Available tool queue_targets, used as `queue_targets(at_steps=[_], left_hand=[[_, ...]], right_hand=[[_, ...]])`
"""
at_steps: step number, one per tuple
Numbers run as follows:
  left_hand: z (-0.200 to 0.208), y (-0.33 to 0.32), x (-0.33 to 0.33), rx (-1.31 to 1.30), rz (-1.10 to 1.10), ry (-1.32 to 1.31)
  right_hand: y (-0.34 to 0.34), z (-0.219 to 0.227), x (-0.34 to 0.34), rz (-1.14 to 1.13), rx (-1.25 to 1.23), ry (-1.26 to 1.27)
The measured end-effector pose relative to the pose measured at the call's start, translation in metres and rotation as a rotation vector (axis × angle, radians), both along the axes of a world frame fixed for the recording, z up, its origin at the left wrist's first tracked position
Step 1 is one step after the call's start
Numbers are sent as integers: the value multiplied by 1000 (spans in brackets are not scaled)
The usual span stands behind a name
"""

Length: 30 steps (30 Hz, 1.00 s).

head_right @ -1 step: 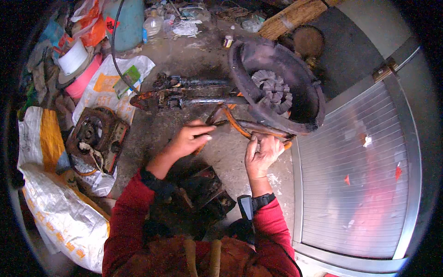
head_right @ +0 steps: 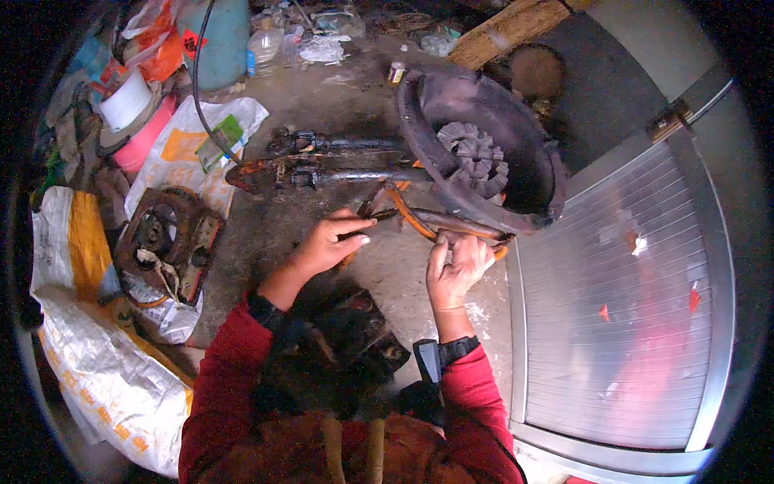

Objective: The person uses a metal file to scrape and smooth a metal component attached to a circular stove-like object. They repeatedly file the same area, then briefly open a metal door and later pick up a blue power tool.

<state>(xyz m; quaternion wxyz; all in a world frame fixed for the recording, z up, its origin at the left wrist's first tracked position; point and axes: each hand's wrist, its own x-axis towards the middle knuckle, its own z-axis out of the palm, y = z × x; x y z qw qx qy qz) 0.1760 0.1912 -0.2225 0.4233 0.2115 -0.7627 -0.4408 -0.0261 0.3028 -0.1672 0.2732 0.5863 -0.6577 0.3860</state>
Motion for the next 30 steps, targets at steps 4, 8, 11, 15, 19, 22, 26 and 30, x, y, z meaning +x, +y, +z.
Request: queue_targets(at_steps=[4, 8, 11, 15, 19, 22, 26, 30], left_hand=[[0, 10, -7, 6, 66, 6], [-1, 11, 13, -112, 151, -90], [-4, 10, 29, -82, 217, -209], [-8, 11, 24, -50, 269, -156], [-5, 18, 10, -65, 255, -92], [0, 27, -9, -67, 194, -55], [1, 35, -8, 117, 205, -65], [-5, 50, 7, 238, 91, -20]], right_hand=[[2, 1, -3, 3, 44, -14], [6, 2, -5, 23, 62, -24], [5, 3, -4, 23, 36, -42], [3, 5, -2, 16, 22, -41], [3, 4, -1, 15, 1, -46], [4, 3, -1, -8, 18, -42], [11, 8, -5, 40, 57, -21], [35, 12, 1, 125, 58, -196]])
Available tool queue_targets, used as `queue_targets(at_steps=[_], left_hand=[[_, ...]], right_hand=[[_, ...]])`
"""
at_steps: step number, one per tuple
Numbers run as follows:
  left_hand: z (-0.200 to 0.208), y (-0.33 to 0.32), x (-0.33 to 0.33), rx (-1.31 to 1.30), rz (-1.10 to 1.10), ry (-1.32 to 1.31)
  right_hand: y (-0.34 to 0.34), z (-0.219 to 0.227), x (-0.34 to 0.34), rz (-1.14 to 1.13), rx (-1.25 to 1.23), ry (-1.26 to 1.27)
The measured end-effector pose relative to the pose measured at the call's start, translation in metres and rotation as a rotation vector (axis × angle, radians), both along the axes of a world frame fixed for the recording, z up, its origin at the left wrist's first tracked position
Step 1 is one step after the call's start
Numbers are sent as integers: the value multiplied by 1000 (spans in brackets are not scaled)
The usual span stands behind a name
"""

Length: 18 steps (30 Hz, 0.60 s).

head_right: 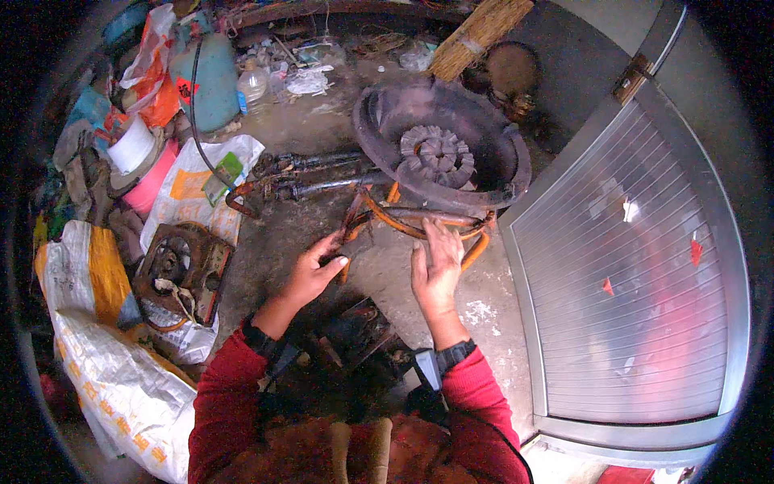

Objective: The person uses a metal file to scrape and smooth a metal component attached to a circular stove-like object. They repeatedly file the same area, then briefly open a metal door and later pick up a blue power tool.

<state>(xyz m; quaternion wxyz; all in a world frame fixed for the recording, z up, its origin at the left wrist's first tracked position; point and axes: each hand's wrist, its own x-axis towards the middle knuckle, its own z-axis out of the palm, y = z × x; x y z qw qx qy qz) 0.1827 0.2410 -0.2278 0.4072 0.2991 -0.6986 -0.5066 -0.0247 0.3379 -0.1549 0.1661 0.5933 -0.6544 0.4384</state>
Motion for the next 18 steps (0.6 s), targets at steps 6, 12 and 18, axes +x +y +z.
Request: queue_targets(at_steps=[6, 12, 18], left_hand=[[10, 26, -12, 347, -36, 221], [13, 62, -35, 725, -36, 487], [4, 58, -37, 844, -57, 472]], right_hand=[[32, -36, 56, 277, 335, -998], [29, -57, 59, 585, 465, -1350], [29, -48, 44, 611, 577, -1227]])
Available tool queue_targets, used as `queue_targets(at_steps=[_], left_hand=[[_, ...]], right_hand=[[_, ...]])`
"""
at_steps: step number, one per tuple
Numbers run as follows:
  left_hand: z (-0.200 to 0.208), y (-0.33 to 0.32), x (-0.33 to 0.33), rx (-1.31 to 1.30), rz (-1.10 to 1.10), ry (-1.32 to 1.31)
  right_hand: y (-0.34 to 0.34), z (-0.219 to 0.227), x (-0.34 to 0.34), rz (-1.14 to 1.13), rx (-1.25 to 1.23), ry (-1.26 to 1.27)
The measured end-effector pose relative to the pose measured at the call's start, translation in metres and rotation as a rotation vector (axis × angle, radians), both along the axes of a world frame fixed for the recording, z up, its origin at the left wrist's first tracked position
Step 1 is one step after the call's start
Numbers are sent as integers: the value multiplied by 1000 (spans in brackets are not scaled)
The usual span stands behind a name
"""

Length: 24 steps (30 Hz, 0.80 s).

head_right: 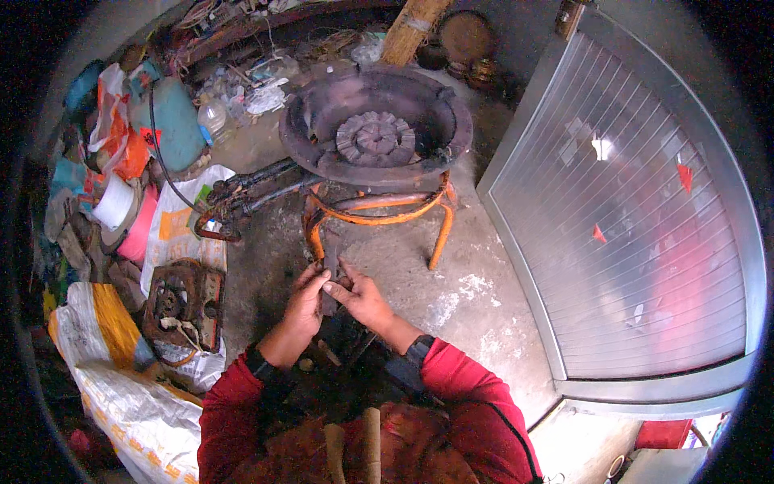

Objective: The person uses a metal file to scrape and smooth a metal component attached to a circular stove-like object. They repeatedly file the same area, then briefly open a metal door and later pick up a blue power tool.

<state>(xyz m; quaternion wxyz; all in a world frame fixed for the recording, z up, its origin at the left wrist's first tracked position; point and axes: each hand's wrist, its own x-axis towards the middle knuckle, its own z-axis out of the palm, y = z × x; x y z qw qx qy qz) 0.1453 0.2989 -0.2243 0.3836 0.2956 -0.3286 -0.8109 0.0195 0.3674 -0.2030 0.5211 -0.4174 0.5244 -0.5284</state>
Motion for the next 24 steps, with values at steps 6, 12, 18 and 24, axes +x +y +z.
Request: queue_targets(at_steps=[6, 12, 18, 24], left_hand=[[19, -17, 6, -226, 59, -221], [17, -32, 8, -207, 116, -237], [-5, -41, 14, -23, 152, -239], [-29, -53, 23, 12, 158, -183]], right_hand=[[-1, 3, 4, 8, -117, 241], [0, 7, 5, 64, 31, 31], [3, -3, -4, 52, 72, 93], [13, 11, -14, 24, 97, 118]])
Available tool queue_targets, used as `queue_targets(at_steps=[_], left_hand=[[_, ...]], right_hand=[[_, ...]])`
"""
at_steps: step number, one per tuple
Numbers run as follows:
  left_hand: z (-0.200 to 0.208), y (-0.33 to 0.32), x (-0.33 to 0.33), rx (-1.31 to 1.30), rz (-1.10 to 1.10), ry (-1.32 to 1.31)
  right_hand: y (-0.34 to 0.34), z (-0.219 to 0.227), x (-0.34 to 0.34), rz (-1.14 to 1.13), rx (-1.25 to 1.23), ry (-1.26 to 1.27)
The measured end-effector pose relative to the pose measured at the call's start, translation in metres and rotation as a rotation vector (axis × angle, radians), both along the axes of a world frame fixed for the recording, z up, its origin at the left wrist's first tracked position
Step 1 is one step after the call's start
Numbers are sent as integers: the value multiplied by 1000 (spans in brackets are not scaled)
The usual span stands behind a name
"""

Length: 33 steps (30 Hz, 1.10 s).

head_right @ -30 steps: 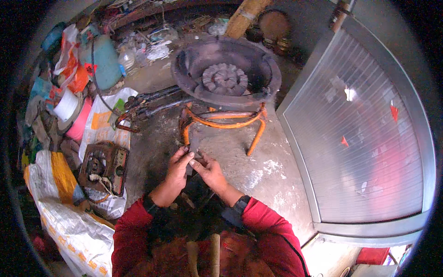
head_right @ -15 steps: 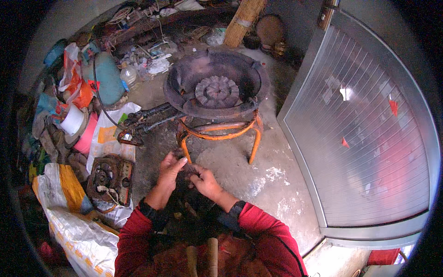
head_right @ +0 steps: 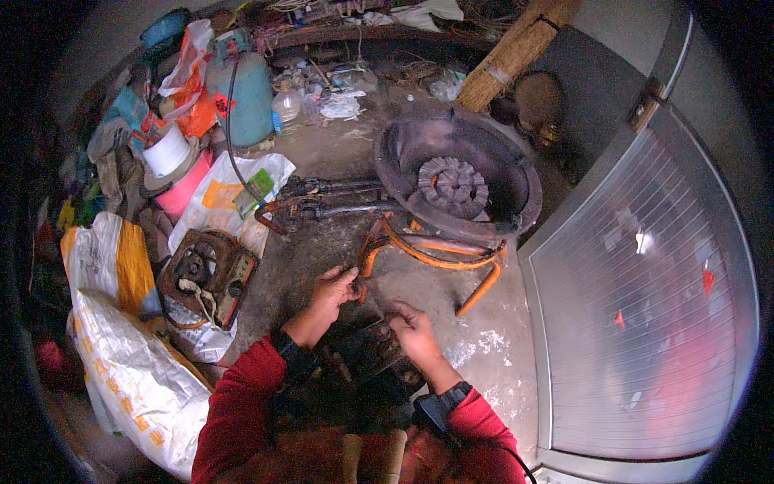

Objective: The person uses a metal file to scrape and smooth a metal component attached to a circular stove-like object. They repeatedly file the same area, then briefly open a metal door and later pick up a blue power tool.

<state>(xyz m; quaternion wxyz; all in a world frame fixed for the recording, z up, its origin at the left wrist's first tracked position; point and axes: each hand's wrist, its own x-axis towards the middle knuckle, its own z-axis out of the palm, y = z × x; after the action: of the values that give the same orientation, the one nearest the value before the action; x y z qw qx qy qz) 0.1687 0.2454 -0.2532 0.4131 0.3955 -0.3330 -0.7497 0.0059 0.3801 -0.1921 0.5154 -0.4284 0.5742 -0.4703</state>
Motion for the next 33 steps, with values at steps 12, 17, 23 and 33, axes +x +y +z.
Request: queue_targets(at_steps=[12, 17, 23, 33], left_hand=[[-23, 5, 5, 302, -160, 96], [-8, -7, 24, 44, 38, -1], [-8, -22, 40, -91, 99, -48], [23, -53, 72, 49, 129, 268]], right_hand=[[-23, -76, -12, -357, 168, 305], [-22, -74, 9, -132, 62, 146], [-22, -33, 40, -42, -5, -46], [-80, 53, 40, -337, -302, -87]])
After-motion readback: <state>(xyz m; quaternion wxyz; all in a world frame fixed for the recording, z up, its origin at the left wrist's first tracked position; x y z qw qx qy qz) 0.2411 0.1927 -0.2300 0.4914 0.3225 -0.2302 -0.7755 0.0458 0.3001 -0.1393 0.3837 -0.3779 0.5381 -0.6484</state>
